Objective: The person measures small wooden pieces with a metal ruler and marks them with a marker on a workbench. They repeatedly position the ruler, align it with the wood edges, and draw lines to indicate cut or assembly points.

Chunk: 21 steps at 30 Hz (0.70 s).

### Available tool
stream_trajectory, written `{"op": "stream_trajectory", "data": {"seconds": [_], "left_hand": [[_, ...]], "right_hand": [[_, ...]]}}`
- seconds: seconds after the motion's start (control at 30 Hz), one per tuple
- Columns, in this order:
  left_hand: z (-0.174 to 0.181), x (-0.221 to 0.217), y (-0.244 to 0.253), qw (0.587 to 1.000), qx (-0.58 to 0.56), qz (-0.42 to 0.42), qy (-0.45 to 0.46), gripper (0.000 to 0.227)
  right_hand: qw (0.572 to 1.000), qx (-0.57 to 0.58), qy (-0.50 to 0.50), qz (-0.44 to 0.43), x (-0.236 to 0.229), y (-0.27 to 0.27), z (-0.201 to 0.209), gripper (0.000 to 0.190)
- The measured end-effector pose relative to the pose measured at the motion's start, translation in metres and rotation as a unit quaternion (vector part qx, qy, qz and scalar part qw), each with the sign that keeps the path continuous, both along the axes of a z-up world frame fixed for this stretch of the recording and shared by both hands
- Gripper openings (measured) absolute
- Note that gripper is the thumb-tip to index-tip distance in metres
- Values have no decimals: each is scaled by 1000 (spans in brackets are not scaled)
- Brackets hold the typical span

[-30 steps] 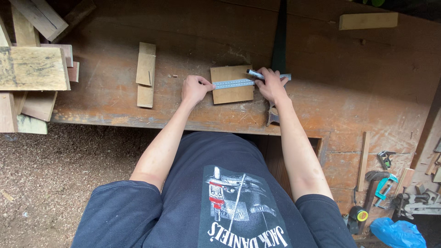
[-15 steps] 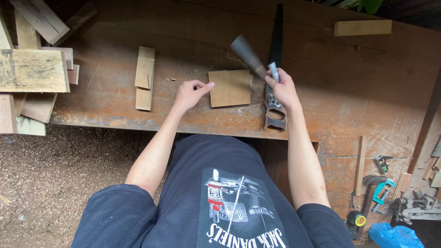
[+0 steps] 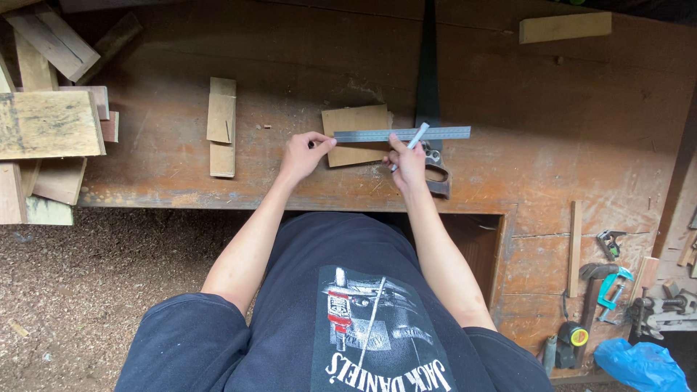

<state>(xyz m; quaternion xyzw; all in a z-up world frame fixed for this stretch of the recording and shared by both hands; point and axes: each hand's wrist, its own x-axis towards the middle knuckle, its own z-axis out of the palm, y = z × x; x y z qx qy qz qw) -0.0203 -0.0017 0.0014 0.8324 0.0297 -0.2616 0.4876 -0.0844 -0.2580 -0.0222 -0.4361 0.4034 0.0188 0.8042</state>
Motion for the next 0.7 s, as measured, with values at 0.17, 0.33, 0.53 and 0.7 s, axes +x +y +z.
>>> {"op": "stream_trajectory", "data": {"seconds": [0.17,0.33,0.53,0.7], "left_hand": [[1,-3,2,995,63,58,-48,24],[0,-1,3,993,85,80,-4,20],[-3,2,-1,994,63,90,23,19],[-3,2,-5,992,71,95,46,17]], "right_hand": [[1000,-18,10,11,0,15,-25,26],[990,-120,72,33,6,19,-26,23],[944,-297,124,79,10,18,-20,37],[932,-300,164,121,10,13,-16,40]]}}
